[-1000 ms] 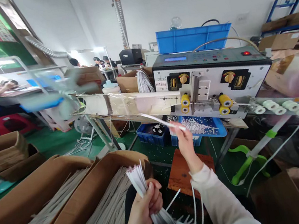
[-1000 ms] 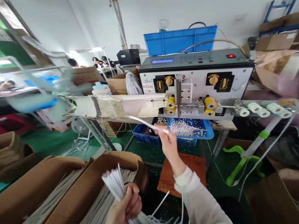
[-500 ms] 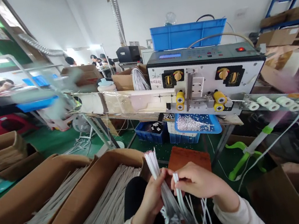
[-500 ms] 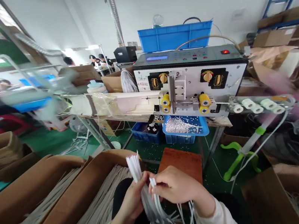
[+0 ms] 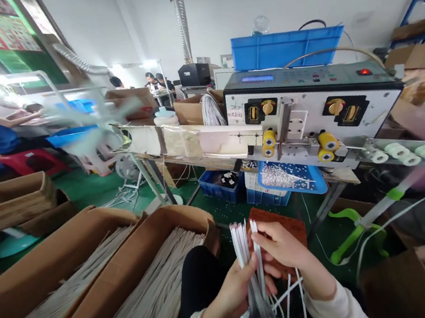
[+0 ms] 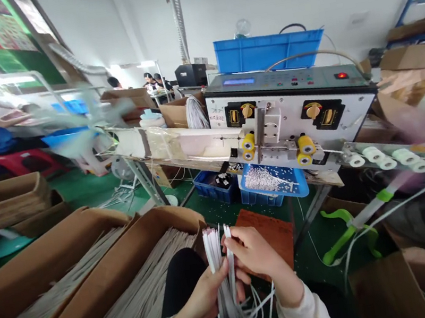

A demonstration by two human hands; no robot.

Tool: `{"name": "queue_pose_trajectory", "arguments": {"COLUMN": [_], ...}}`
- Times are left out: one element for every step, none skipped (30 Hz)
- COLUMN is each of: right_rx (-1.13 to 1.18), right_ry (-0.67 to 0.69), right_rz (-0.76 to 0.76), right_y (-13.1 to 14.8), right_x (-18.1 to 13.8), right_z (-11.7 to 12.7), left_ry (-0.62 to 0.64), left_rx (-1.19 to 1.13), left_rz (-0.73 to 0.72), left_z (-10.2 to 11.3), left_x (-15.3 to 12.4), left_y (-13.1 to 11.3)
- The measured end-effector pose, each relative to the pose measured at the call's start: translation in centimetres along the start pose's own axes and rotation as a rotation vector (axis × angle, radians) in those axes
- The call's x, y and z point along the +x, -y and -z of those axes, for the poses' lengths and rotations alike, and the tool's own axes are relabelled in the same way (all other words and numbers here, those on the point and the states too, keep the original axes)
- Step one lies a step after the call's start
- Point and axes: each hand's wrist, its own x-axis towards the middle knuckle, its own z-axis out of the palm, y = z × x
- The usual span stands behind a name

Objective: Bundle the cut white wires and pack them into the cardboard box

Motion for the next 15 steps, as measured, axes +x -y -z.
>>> {"name": "queue_pose_trajectory", "arguments": {"right_rx": [0.007, 0.014, 0.018, 0.020, 0.016, 0.003, -0.023, -0.063, -0.114, -0.170, -0.230, -0.290, -0.351, -0.410, -0.467], "right_ry": [0.029, 0.046, 0.036, -0.007, -0.083, -0.180, -0.284, -0.383, -0.471, -0.544, -0.600, -0.643, -0.674, -0.694, -0.706], "right_rz": [0.008, 0.016, 0.026, 0.038, 0.050, 0.058, 0.062, 0.066, 0.067, 0.064, 0.060, 0.053, 0.043, 0.029, 0.012], "right_y": [-0.3, -0.7, -1.2, -1.6, -2.2, -2.6, -3.0, -3.3, -3.5, -3.5, -3.4, -3.2, -2.9, -2.6, -2.4], "right_x": [0.2, 0.6, 1.2, 2.1, 3.1, 4.5, 6.0, 7.7, 9.4, 11.0, 12.5, 13.9, 14.9, 15.8, 16.4], "right_z": [-0.2, -0.4, -0.4, -0.3, -0.1, 0.3, 0.8, 1.5, 2.1, 2.8, 3.5, 4.0, 4.5, 4.9, 5.2], "left_ry": [0.019, 0.041, 0.063, 0.088, 0.112, 0.136, 0.154, 0.171, 0.184, 0.194, 0.199, 0.201, 0.200, 0.200, 0.198], "left_rx": [-0.010, -0.030, -0.060, -0.091, -0.118, -0.134, -0.141, -0.142, -0.142, -0.141, -0.140, -0.140, -0.140, -0.141, -0.143], "left_rz": [-0.005, -0.009, -0.011, -0.011, -0.013, -0.016, -0.024, -0.036, -0.048, -0.063, -0.078, -0.094, -0.110, -0.125, -0.140], "left_z": [0.2, 0.3, 0.5, 0.7, 0.9, 1.0, 1.2, 1.4, 1.6, 1.8, 2.0, 2.2, 2.5, 2.8, 3.0], "left_x": [0.0, -0.1, -0.1, -0.2, -0.3, -0.4, -0.5, -0.7, -0.9, -1.1, -1.3, -1.4, -1.5, -1.6, -1.7], "left_y": [0.2, 0.4, 0.6, 0.7, 0.8, 0.8, 0.8, 0.7, 0.7, 0.6, 0.5, 0.4, 0.3, 0.2, 0.1]}}
